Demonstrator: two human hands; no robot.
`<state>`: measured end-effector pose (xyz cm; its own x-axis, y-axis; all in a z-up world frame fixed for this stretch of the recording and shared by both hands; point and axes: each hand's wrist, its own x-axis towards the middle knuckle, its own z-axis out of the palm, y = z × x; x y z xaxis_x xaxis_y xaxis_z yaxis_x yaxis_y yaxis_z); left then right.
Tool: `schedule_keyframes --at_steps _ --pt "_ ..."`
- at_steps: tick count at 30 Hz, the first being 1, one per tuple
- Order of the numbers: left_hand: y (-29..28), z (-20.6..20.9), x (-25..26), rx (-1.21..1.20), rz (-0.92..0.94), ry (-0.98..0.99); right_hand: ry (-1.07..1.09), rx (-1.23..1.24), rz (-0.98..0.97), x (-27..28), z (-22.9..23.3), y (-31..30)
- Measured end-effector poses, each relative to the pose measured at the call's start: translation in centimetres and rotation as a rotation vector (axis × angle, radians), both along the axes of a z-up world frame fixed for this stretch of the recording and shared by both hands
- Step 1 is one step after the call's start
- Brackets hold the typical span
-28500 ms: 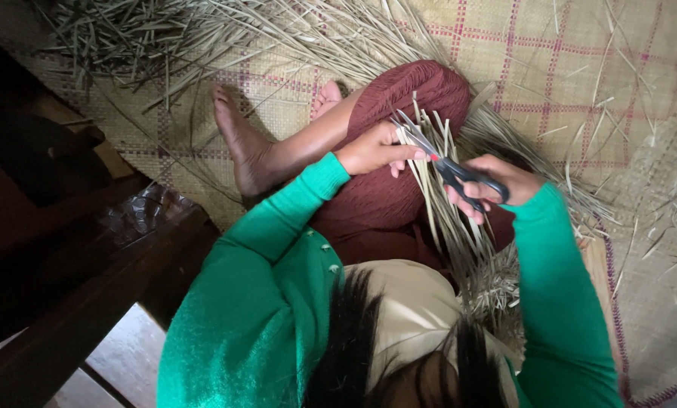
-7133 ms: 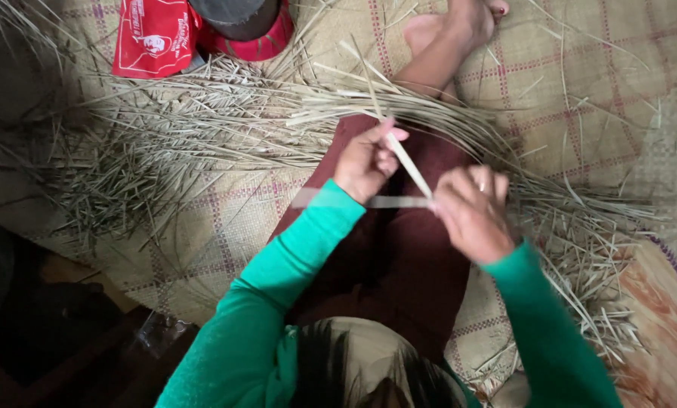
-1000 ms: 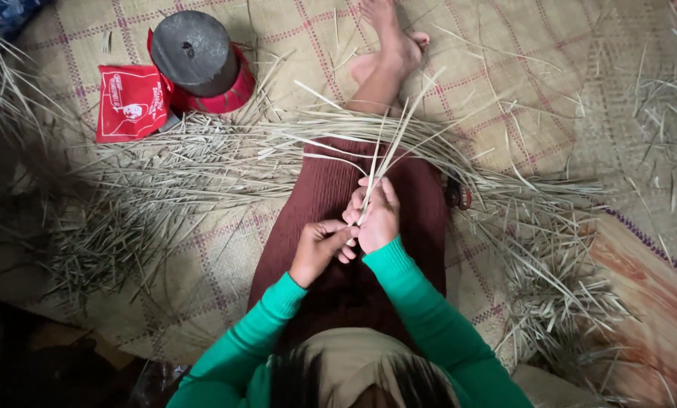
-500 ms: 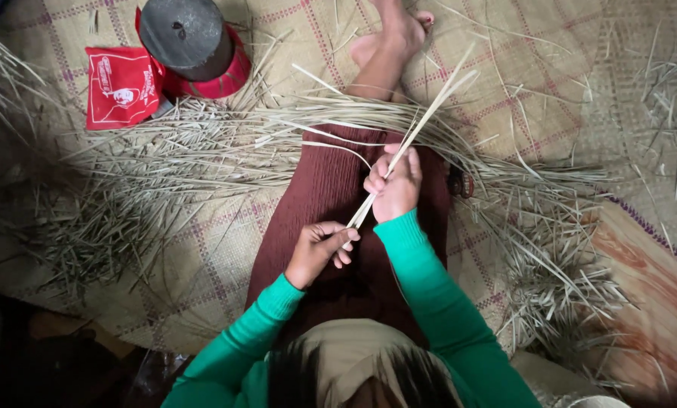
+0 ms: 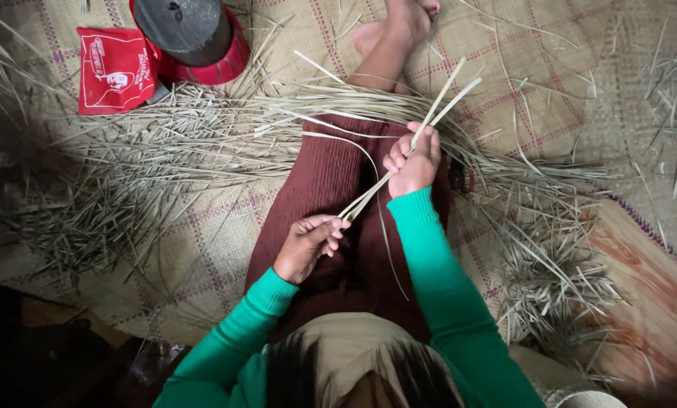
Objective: Trimming the ends of dried straw strands with scissors and sorting them into bundles while sitting on a floor mat.
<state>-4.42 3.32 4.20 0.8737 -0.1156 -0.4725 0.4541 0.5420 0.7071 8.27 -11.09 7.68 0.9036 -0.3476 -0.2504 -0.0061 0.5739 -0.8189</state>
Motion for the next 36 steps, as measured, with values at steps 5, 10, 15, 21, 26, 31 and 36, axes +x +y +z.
schedule_keyframes --at_steps 5,10,15,21,26,31,36 --pt "-0.2 0.1 0.0 0.028 0.002 -0.006 0.026 -0.071 -0.029 0.3 0.7 0.1" --pt "-0.1 0.3 -0.1 0.137 -0.072 -0.094 0.021 -0.059 0.039 1.3 -0.5 -1.0" --pt "0.5 2.7 0.3 0.150 -0.055 -0.259 0.010 0.032 0.098 2.8 -0.5 -3.5" --pt "3.0 1.3 1.1 0.037 -0.144 -0.320 0.033 0.145 0.150 4.6 -1.0 -6.4" --pt "5.1 0.8 2.0 0.081 -0.067 -0.329 0.035 0.146 0.196 5.4 -1.8 -8.0" --pt "6.4 1.2 2.9 0.100 -0.016 -0.382 0.067 0.202 0.222 5.3 -2.1 -8.2" --pt "7.0 2.2 2.7 0.135 -0.006 -0.406 0.030 0.228 0.186 5.8 -2.2 -9.4"
